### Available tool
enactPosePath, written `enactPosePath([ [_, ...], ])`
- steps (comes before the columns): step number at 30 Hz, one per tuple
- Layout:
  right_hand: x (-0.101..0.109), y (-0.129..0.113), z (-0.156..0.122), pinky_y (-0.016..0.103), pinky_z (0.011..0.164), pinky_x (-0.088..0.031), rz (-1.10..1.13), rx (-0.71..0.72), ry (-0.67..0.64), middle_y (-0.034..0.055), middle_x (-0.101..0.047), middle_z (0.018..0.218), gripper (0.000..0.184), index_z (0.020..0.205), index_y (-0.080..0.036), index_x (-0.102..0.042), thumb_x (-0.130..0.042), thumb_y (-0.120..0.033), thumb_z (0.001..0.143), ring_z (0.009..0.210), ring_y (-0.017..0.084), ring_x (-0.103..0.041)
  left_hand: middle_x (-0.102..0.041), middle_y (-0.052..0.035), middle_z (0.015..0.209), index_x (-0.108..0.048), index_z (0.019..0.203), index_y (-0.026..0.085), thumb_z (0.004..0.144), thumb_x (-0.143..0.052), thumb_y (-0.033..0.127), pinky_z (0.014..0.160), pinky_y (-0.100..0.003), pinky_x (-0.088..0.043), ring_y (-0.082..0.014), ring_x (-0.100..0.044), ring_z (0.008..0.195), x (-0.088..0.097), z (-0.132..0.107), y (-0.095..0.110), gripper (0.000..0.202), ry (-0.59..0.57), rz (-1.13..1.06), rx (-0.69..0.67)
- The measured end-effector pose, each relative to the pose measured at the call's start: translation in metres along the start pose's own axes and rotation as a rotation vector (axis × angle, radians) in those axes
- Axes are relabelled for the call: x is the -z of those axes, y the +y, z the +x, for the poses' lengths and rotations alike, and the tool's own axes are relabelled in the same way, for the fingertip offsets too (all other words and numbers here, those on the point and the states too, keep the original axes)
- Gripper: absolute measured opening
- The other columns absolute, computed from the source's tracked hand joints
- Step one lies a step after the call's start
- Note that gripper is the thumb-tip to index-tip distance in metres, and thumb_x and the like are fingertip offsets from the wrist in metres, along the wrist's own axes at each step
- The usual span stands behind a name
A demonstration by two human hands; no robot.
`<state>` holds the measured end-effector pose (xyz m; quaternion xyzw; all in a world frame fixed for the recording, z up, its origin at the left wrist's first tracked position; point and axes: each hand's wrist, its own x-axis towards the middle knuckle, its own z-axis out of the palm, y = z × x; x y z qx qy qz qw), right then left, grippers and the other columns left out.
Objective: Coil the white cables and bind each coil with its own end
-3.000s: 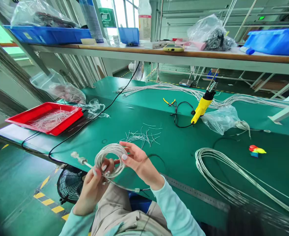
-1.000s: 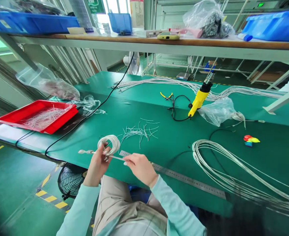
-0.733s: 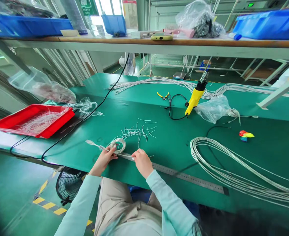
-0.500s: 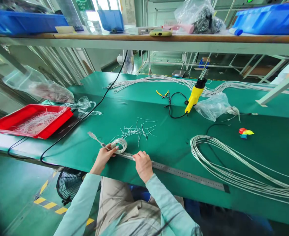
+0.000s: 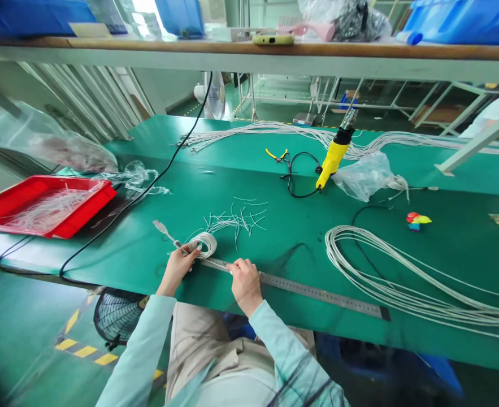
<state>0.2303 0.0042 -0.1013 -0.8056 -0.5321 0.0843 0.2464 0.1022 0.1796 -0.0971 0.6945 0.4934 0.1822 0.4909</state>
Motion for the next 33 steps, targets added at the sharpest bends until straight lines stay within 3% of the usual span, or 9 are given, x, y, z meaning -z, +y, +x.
enactPosePath([
  [7, -0.011, -0.004, -0.005, 0.037, 0.075, -0.044, -0.055, 0.015, 0.080, 0.0083, -0.067, 0.097, 0.023, 0.103, -0.017, -0.071, -0.051, -0.010, 0.095, 0.089, 0.023, -0.056, -0.059, 0.0036, 0.072, -0.062, 0.101, 0.014, 0.094, -0.060, 0.038, 0.043, -0.021, -0.043, -0.0071, -0.049, 0.047, -0.001, 0.002, -0.002, 0.025, 0.012, 0.048, -0.019],
  [14, -0.020, -0.022, -0.001, 0.036, 0.082, -0.047, -0.047, 0.102, 0.120, 0.0099, -0.065, 0.105, 0.027, 0.114, -0.013, -0.066, -0.048, -0.007, 0.095, 0.098, 0.023, -0.055, -0.057, 0.0043, 0.070, -0.062, 0.101, 0.014, 0.094, -0.059, 0.039, 0.041, -0.020, -0.041, -0.0064, -0.046, 0.045, -0.001, 0.005, -0.006, 0.026, 0.014, 0.070, -0.034],
  [19, -0.020, -0.033, 0.023, 0.035, 0.084, -0.046, -0.035, 0.159, 0.120, 0.0087, -0.064, 0.110, 0.025, 0.117, -0.017, -0.064, -0.055, -0.015, 0.094, 0.102, 0.023, -0.055, -0.059, 0.0035, 0.072, -0.062, 0.100, 0.014, 0.094, -0.059, 0.039, 0.043, -0.020, -0.043, -0.0071, -0.049, 0.047, -0.001, 0.005, -0.005, 0.026, 0.010, 0.077, -0.030],
  [24, -0.022, -0.044, 0.053, 0.036, 0.077, -0.046, -0.063, 0.229, 0.079, 0.0083, -0.062, 0.112, 0.036, 0.124, -0.018, -0.060, -0.066, -0.029, 0.090, 0.093, 0.022, -0.057, -0.064, 0.0000, 0.081, -0.063, 0.104, 0.014, 0.094, -0.059, 0.038, 0.051, -0.024, -0.051, -0.0105, -0.058, 0.057, -0.002, 0.005, -0.006, 0.026, 0.012, 0.080, -0.020],
  [29, -0.024, -0.050, 0.064, 0.039, 0.078, -0.044, -0.092, 0.152, 0.100, 0.0128, -0.056, 0.112, 0.033, 0.112, -0.019, -0.066, -0.072, -0.036, 0.084, 0.096, 0.026, -0.054, -0.065, -0.0012, 0.084, -0.063, 0.100, 0.014, 0.094, -0.059, 0.037, 0.057, -0.028, -0.054, -0.0127, -0.061, 0.064, -0.001, 0.007, -0.005, 0.024, 0.022, 0.090, -0.038],
  [33, -0.023, -0.045, 0.069, 0.037, 0.079, -0.043, -0.062, 0.147, 0.112, 0.0097, -0.051, 0.108, 0.027, 0.098, -0.024, -0.072, -0.076, -0.042, 0.079, 0.096, 0.026, -0.053, -0.064, -0.0007, 0.083, -0.064, 0.095, 0.013, 0.093, -0.061, 0.035, 0.060, -0.029, -0.054, -0.0132, -0.061, 0.066, 0.003, 0.010, 0.003, 0.021, 0.048, 0.093, -0.064],
])
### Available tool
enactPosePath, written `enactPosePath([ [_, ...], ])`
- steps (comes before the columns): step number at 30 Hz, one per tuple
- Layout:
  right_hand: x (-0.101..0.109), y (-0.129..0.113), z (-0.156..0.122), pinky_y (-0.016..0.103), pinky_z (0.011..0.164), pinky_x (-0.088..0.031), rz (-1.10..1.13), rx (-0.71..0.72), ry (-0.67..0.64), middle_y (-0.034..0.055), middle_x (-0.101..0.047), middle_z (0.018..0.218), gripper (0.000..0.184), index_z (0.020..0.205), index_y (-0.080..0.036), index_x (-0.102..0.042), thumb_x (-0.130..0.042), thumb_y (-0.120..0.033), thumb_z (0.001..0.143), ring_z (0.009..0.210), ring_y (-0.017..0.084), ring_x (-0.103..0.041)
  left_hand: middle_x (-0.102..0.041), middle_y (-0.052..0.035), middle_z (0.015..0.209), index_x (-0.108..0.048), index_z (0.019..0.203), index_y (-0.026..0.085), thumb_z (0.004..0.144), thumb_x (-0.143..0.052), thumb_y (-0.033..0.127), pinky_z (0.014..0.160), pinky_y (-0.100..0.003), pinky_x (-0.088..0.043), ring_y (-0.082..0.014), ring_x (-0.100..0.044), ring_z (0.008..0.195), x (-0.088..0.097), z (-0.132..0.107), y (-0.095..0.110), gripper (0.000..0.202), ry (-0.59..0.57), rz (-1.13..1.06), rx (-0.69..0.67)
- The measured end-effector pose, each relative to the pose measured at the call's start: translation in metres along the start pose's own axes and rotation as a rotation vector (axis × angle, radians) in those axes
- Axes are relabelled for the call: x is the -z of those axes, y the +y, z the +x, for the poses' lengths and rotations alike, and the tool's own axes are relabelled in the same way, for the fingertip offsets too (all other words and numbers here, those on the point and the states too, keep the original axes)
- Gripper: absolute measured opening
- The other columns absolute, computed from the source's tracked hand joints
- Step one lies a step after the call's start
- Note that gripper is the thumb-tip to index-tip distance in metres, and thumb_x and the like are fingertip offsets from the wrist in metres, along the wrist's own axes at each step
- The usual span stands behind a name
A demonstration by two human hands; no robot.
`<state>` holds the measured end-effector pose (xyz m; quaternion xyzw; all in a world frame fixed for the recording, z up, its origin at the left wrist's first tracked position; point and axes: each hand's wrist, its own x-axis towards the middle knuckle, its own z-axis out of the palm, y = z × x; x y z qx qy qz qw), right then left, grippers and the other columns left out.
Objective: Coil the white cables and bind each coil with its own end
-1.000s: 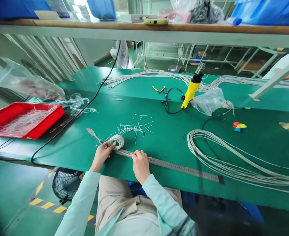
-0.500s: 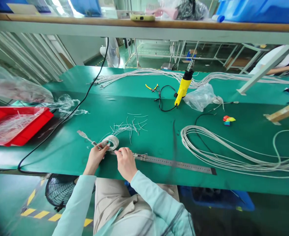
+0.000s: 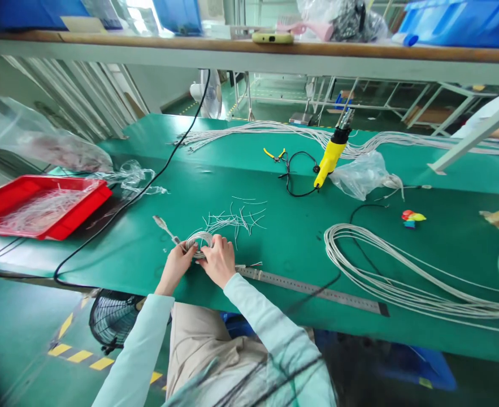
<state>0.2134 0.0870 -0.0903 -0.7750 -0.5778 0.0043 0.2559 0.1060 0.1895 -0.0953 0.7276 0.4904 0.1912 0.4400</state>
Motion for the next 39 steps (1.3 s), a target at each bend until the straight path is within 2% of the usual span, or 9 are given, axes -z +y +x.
enactPosePath([
  [4, 0.006, 0.000, 0.006, 0.037, 0.080, -0.042, 0.045, -0.016, 0.040, 0.0079, -0.048, 0.105, 0.031, 0.103, -0.027, -0.072, -0.073, -0.048, 0.080, 0.098, 0.025, -0.052, -0.061, 0.0016, 0.076, -0.062, 0.095, 0.013, 0.095, -0.058, 0.036, 0.050, -0.023, -0.049, -0.0097, -0.056, 0.055, 0.005, 0.002, 0.012, 0.023, -0.014, -0.045, -0.014],
  [8, 0.016, -0.003, 0.011, 0.037, 0.080, -0.040, 0.063, -0.029, 0.064, 0.0075, -0.046, 0.102, 0.024, 0.094, -0.025, -0.074, -0.071, -0.045, 0.080, 0.100, 0.024, -0.051, -0.055, 0.0054, 0.065, -0.061, 0.091, 0.013, 0.096, -0.056, 0.037, 0.040, -0.019, -0.040, -0.0059, -0.045, 0.043, 0.007, 0.001, 0.022, 0.024, -0.053, -0.075, -0.031],
  [17, 0.024, 0.001, 0.005, 0.039, 0.080, -0.036, 0.040, 0.017, 0.041, 0.0081, -0.048, 0.106, 0.024, 0.092, -0.025, -0.073, -0.072, -0.042, 0.076, 0.098, 0.026, -0.048, -0.050, 0.0086, 0.057, -0.061, 0.083, 0.013, 0.095, -0.058, 0.036, 0.035, -0.017, -0.035, -0.0045, -0.040, 0.037, 0.014, -0.001, 0.029, 0.026, -0.147, -0.058, -0.057],
  [23, 0.027, 0.005, -0.002, 0.038, 0.081, -0.035, 0.054, 0.066, 0.010, 0.0068, -0.048, 0.106, 0.026, 0.092, -0.027, -0.074, -0.076, -0.043, 0.072, 0.098, 0.024, -0.047, -0.048, 0.0095, 0.055, -0.060, 0.082, 0.013, 0.095, -0.059, 0.034, 0.034, -0.017, -0.033, -0.0041, -0.038, 0.036, 0.023, -0.002, 0.026, 0.025, -0.278, -0.014, -0.088],
  [29, 0.021, 0.012, -0.005, 0.040, 0.083, -0.037, 0.067, 0.120, -0.019, 0.0070, -0.050, 0.109, 0.022, 0.087, -0.026, -0.073, -0.078, -0.041, 0.072, 0.100, 0.025, -0.048, -0.049, 0.0089, 0.056, -0.062, 0.085, 0.013, 0.095, -0.059, 0.033, 0.035, -0.017, -0.034, -0.0044, -0.039, 0.037, 0.022, 0.005, 0.021, 0.022, -0.383, 0.007, -0.107],
  [32, 0.013, 0.015, -0.007, 0.041, 0.086, -0.039, 0.085, 0.121, -0.024, 0.0089, -0.051, 0.114, 0.028, 0.099, -0.024, -0.070, -0.077, -0.039, 0.076, 0.104, 0.026, -0.050, -0.053, 0.0069, 0.062, -0.062, 0.089, 0.013, 0.095, -0.059, 0.032, 0.039, -0.018, -0.039, -0.0053, -0.044, 0.041, 0.021, 0.015, 0.014, 0.020, -0.366, 0.003, -0.105],
  [36, 0.006, 0.019, -0.018, 0.041, 0.089, -0.045, 0.111, 0.046, -0.010, 0.0139, -0.050, 0.125, 0.055, 0.125, -0.017, -0.056, -0.079, -0.030, 0.076, 0.107, 0.026, -0.052, -0.057, 0.0044, 0.069, -0.062, 0.091, 0.013, 0.095, -0.059, 0.032, 0.043, -0.020, -0.043, -0.0067, -0.049, 0.047, 0.021, 0.027, 0.002, 0.019, -0.321, -0.017, -0.086],
  [37, 0.005, 0.020, -0.022, 0.041, 0.088, -0.046, 0.115, 0.026, -0.012, 0.0132, -0.053, 0.122, 0.054, 0.125, -0.016, -0.054, -0.077, -0.028, 0.078, 0.106, 0.026, -0.054, -0.058, 0.0040, 0.070, -0.062, 0.092, 0.013, 0.095, -0.059, 0.032, 0.044, -0.020, -0.044, -0.0071, -0.050, 0.048, 0.021, 0.028, -0.001, 0.019, -0.320, -0.026, -0.084],
  [39, 0.005, 0.024, -0.031, 0.041, 0.087, -0.048, 0.120, 0.002, -0.026, 0.0084, -0.060, 0.112, 0.039, 0.117, -0.015, -0.058, -0.072, -0.027, 0.083, 0.103, 0.024, -0.057, -0.058, 0.0033, 0.072, -0.062, 0.093, 0.013, 0.095, -0.059, 0.033, 0.045, -0.021, -0.045, -0.0077, -0.051, 0.050, 0.020, 0.029, -0.006, 0.019, -0.326, -0.044, -0.087],
])
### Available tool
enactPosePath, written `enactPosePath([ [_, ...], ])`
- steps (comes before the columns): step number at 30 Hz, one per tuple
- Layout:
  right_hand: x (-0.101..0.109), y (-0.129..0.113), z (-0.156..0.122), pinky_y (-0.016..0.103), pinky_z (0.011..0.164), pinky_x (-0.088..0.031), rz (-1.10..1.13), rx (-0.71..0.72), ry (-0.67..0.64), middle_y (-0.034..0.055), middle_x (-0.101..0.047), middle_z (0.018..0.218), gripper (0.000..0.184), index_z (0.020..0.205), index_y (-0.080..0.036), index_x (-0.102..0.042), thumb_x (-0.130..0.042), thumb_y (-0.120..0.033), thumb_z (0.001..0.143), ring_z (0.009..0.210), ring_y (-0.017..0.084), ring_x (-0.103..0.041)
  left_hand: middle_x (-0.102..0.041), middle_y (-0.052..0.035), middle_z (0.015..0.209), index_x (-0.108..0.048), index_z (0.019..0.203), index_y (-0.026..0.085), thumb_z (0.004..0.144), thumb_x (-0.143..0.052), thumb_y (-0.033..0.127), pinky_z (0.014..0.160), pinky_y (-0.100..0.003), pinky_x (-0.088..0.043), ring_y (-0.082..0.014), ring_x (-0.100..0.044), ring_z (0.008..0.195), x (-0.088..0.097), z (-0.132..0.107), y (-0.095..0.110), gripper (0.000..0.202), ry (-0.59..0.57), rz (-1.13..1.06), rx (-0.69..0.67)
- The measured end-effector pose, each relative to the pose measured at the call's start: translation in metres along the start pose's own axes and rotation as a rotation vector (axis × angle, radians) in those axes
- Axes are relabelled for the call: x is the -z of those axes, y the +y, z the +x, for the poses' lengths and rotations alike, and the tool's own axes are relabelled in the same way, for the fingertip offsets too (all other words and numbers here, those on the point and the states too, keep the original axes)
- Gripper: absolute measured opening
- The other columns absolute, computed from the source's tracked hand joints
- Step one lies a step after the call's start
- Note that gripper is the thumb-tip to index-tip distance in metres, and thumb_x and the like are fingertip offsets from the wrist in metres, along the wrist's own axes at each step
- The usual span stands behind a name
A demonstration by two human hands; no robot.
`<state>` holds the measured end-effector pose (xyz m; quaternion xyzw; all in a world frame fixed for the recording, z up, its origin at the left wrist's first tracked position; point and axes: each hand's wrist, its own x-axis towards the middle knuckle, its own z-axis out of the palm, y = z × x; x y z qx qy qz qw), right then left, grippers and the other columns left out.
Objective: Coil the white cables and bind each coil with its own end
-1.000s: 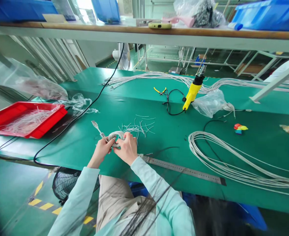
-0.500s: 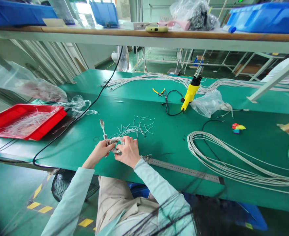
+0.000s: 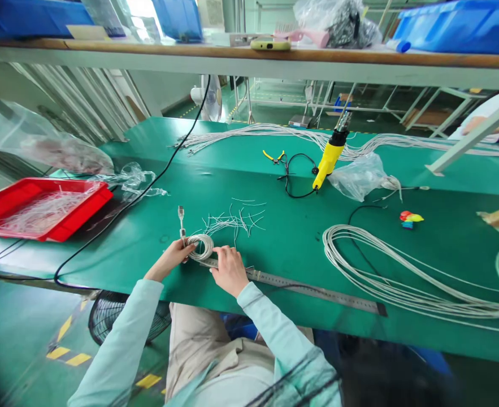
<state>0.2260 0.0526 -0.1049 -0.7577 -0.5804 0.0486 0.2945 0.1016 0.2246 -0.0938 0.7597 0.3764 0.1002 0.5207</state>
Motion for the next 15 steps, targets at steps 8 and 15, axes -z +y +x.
enactPosePath([
  [8, 0.000, 0.007, -0.016, 0.037, 0.083, -0.051, 0.013, -0.032, -0.040, 0.0019, -0.066, 0.091, 0.006, 0.089, -0.015, -0.066, -0.063, -0.020, 0.092, 0.092, 0.018, -0.062, -0.058, 0.0036, 0.070, -0.062, 0.091, 0.013, 0.095, -0.058, 0.035, 0.045, -0.021, -0.045, -0.0075, -0.050, 0.049, -0.009, 0.002, -0.009, 0.022, 0.017, -0.026, -0.020],
  [15, 0.002, 0.001, -0.020, 0.035, 0.080, -0.049, 0.019, -0.045, -0.042, 0.0014, -0.065, 0.092, 0.013, 0.097, -0.016, -0.067, -0.060, -0.009, 0.090, 0.091, 0.018, -0.060, -0.065, -0.0015, 0.087, -0.063, 0.097, 0.013, 0.094, -0.060, 0.033, 0.059, -0.028, -0.054, -0.0131, -0.062, 0.067, -0.010, 0.004, -0.005, 0.020, 0.032, -0.028, -0.060],
])
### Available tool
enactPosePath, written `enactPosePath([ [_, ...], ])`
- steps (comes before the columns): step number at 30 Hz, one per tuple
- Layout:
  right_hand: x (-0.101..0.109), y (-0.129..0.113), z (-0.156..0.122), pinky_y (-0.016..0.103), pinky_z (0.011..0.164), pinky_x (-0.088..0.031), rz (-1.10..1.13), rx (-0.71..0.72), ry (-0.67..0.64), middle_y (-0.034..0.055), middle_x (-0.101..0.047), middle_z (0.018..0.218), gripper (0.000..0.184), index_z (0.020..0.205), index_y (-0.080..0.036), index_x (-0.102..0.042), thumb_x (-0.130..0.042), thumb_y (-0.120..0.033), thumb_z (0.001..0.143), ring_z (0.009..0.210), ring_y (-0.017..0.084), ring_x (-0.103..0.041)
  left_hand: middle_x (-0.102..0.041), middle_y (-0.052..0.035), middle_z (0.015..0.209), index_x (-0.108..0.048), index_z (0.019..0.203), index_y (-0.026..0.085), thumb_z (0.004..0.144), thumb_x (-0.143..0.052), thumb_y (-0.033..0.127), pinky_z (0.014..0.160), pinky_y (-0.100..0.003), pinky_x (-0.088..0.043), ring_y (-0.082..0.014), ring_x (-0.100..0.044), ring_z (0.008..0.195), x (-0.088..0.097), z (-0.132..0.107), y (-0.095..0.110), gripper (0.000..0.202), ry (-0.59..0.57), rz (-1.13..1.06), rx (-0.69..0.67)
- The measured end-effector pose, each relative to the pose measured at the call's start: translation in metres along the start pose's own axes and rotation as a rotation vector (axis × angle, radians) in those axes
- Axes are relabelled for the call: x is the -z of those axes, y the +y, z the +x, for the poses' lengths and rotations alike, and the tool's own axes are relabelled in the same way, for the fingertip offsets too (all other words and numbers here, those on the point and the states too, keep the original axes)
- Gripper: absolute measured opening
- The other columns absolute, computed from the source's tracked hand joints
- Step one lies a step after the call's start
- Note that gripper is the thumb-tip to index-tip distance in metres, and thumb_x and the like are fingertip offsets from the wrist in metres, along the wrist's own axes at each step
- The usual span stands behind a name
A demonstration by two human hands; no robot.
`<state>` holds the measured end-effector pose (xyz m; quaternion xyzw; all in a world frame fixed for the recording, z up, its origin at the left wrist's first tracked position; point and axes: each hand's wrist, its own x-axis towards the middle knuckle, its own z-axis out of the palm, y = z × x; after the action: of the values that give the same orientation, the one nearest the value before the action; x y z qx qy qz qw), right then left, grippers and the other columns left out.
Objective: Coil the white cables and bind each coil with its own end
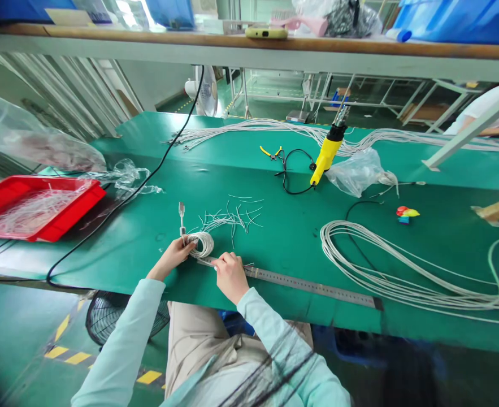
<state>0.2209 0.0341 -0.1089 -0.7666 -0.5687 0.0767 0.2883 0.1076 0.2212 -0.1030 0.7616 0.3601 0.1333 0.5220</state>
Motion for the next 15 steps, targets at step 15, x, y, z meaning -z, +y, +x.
enactPosePath([
  [15, 0.005, 0.002, -0.013, 0.036, 0.084, -0.050, 0.015, -0.107, 0.007, 0.0037, -0.065, 0.099, 0.019, 0.103, -0.017, -0.069, -0.057, -0.008, 0.092, 0.097, 0.019, -0.059, -0.067, -0.0044, 0.098, -0.064, 0.102, 0.014, 0.093, -0.062, 0.032, 0.077, -0.039, -0.056, -0.0196, -0.066, 0.086, -0.003, 0.008, -0.010, 0.021, 0.059, 0.019, -0.058],
])
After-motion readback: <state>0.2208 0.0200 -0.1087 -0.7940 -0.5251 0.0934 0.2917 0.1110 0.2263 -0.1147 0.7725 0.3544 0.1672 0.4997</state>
